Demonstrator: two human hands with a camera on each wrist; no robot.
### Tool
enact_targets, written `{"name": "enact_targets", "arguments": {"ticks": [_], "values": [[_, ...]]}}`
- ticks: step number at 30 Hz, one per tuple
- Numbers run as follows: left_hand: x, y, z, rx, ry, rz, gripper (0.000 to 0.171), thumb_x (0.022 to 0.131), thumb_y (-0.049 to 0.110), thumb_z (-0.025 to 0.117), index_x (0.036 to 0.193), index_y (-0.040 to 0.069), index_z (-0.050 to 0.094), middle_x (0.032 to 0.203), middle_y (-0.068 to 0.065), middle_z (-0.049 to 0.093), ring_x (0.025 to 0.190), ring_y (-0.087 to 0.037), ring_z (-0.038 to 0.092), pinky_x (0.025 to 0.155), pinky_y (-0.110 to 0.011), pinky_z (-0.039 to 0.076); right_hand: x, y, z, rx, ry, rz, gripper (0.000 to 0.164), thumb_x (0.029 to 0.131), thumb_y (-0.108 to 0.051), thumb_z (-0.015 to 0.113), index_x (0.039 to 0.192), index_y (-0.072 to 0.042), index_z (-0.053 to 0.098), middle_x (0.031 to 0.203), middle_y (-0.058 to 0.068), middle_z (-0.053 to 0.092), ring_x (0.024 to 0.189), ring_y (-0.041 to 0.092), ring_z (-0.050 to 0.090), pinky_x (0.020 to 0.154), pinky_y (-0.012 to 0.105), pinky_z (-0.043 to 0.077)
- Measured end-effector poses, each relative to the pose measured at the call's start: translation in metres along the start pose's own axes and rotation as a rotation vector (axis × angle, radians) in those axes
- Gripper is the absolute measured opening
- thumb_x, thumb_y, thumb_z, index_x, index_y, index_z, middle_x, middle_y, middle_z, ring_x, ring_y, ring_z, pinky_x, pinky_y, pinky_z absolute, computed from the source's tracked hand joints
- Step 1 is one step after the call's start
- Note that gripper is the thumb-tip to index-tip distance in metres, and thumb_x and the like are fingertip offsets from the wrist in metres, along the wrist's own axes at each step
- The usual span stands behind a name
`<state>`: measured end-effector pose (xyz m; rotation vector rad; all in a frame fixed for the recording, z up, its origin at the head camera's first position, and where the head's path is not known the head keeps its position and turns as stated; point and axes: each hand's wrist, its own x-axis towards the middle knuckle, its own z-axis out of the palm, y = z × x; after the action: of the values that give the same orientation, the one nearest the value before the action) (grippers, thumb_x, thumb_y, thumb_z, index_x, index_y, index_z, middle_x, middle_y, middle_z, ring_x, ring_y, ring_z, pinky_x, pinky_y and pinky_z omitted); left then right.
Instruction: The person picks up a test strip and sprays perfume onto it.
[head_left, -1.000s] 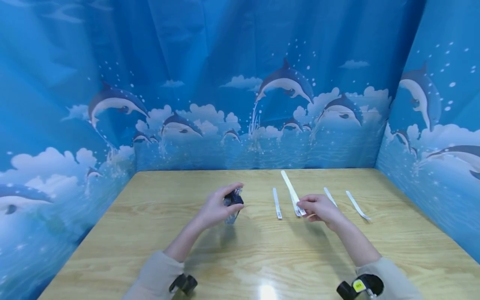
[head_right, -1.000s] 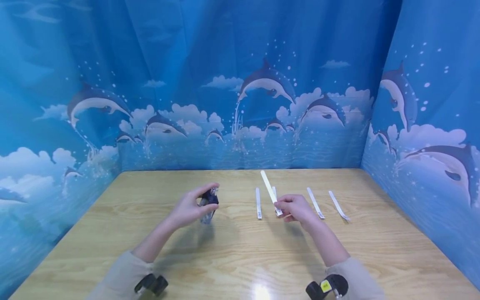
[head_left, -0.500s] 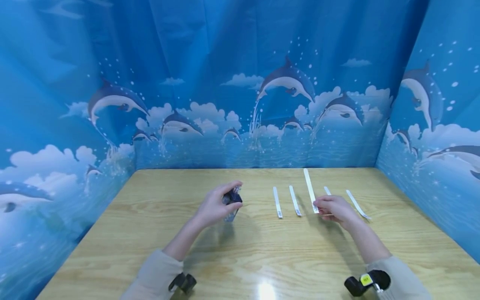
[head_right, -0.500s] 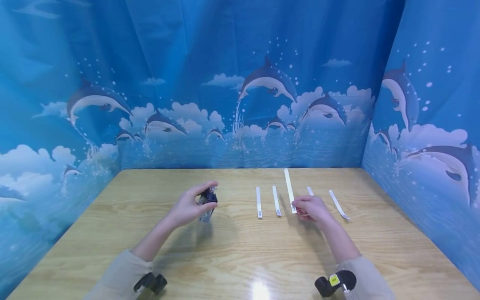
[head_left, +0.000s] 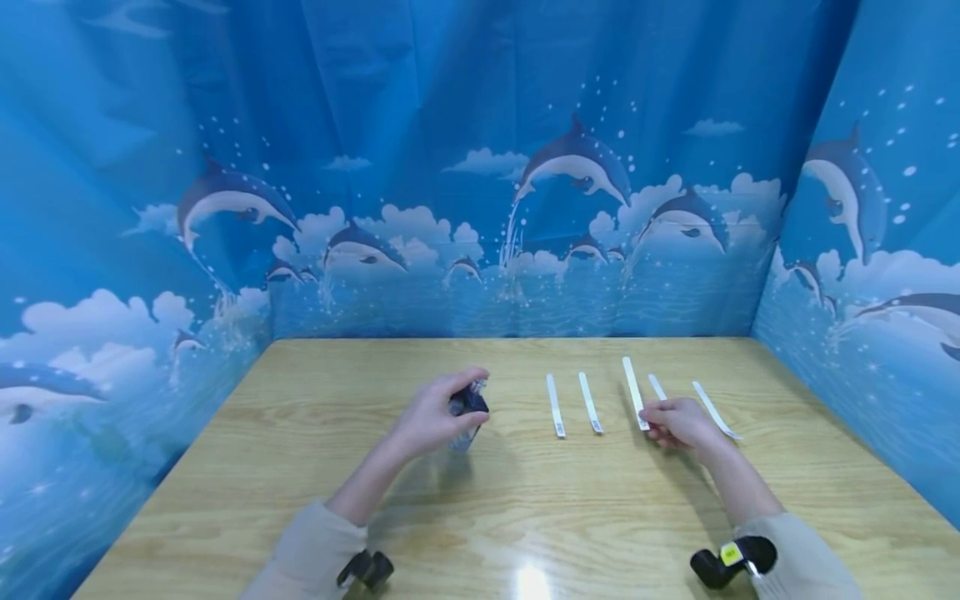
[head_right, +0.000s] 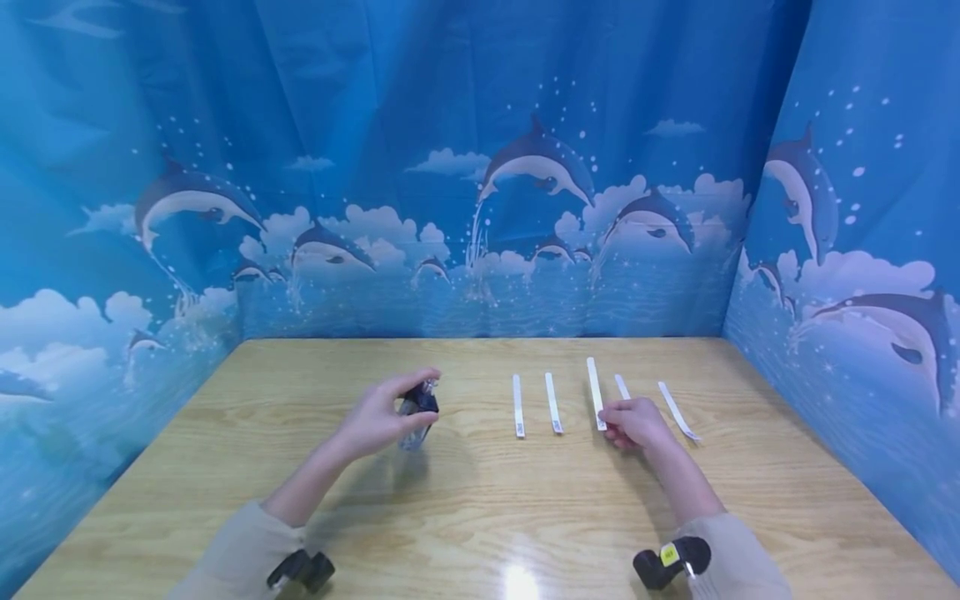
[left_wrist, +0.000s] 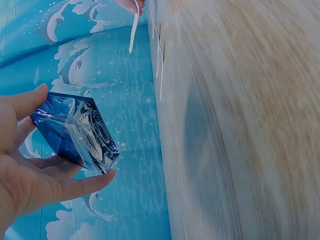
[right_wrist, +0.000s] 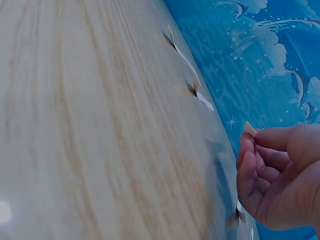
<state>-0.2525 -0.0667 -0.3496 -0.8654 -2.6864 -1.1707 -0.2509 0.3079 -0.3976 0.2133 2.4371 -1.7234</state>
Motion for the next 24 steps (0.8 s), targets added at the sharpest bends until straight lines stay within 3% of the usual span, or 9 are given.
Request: {"name": "enact_targets", "arguments": {"ticks": [8,16,24], "values": [[-0.0014,0.0013,0.0021,-0.02,-0.003,0.031,0.055,0.083,0.019,0.071,0.134,0.016,0.05,0.132,-0.005,0.053,0.12,-0.027,0.048,0.095,-0.044,0.042,0.0035,0.0074,0.0024,-0.013,0.015,0.016,0.028,0.09,-0.005,0.055,0.106,0.017,0.053,0.059,-0.002,0.058,0.053,0.004,0.056,0.047,0.019,0.048],[-0.0026,0.0009,0.0025,-0.021,-0.011,0.013,0.056,0.084,0.022,0.07,0.135,0.017,0.049,0.132,-0.005,0.053,0.12,-0.026,0.048,0.095,-0.044,0.042,0.0053,0.0079,0.0075,0.016,0.022,0.033,0.033,0.089,-0.001,0.054,0.11,0.023,0.046,0.06,-0.001,0.057,0.053,0.005,0.056,0.051,0.021,0.051],[-0.0034,0.0019,0.0007,-0.027,-0.01,-0.002,0.056,0.084,0.022,0.07,0.135,0.017,0.049,0.133,-0.004,0.052,0.121,-0.027,0.046,0.096,-0.045,0.041,0.0096,0.0077,0.0093,0.0,0.051,0.046,0.031,0.088,0.0,0.054,0.109,0.022,0.048,0.06,0.0,0.056,0.053,0.006,0.055,0.05,0.021,0.051]]}}
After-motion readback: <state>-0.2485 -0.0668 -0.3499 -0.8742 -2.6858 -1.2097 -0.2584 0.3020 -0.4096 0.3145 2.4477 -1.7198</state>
